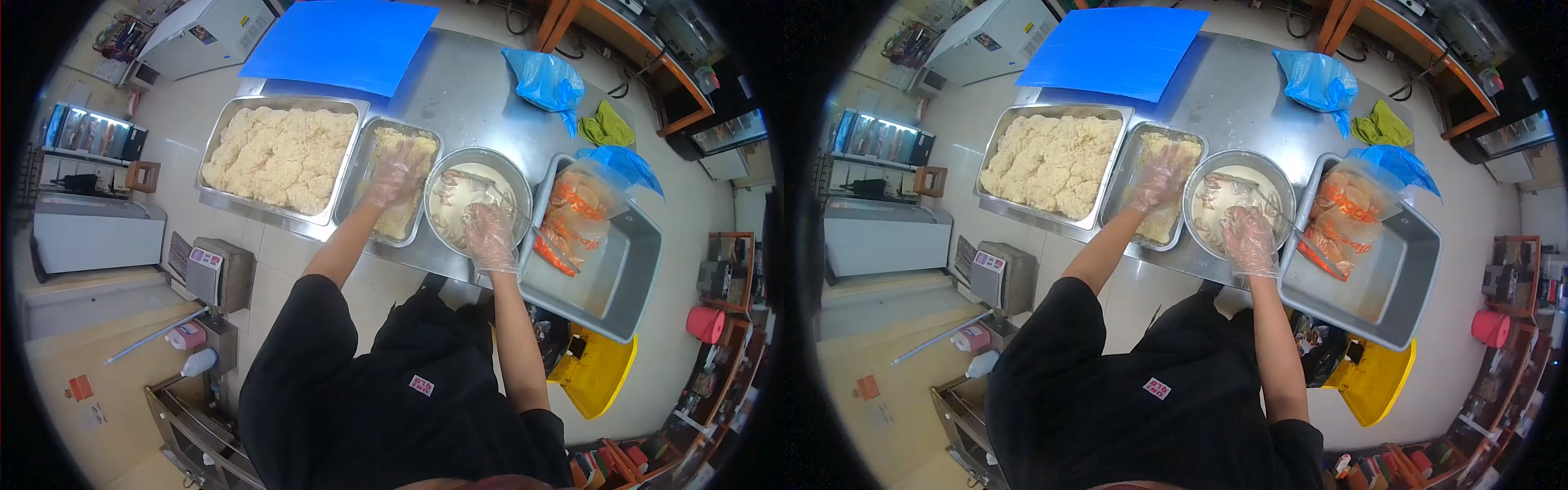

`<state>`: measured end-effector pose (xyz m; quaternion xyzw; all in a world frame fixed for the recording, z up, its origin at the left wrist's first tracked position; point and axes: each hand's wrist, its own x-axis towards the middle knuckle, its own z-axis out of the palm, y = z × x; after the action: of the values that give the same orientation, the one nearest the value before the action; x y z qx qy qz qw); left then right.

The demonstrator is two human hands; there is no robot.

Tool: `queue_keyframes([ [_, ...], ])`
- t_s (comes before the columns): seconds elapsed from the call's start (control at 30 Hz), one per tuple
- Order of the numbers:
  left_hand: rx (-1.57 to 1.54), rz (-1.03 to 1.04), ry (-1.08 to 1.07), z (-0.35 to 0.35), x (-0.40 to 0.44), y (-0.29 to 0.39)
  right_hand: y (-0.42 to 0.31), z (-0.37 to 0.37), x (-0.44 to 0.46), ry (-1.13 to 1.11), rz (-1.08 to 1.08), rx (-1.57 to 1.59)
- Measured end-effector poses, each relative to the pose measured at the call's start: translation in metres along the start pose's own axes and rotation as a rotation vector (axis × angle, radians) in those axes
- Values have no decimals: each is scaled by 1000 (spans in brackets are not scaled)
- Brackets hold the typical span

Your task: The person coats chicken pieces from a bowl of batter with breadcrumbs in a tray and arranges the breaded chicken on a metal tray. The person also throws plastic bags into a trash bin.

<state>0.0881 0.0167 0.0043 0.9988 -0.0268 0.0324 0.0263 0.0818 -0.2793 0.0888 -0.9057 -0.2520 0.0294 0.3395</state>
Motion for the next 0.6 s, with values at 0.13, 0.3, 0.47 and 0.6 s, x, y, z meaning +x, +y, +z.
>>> queue_keyframes([
  [0.13,-59,-209,214,11,26,-19,-9,-4,1,-2,-10,21],
  [0.3,-370,-536,366,-4,34,-13,-3,0,0,9,-43,-18],
  [0.47,-579,-339,302,27,21,-23,-6,-5,1,-2,-41,25],
  [0.6,-651,-214,163,-1,17,-18,-4,-2,-1,-14,-43,7],
])
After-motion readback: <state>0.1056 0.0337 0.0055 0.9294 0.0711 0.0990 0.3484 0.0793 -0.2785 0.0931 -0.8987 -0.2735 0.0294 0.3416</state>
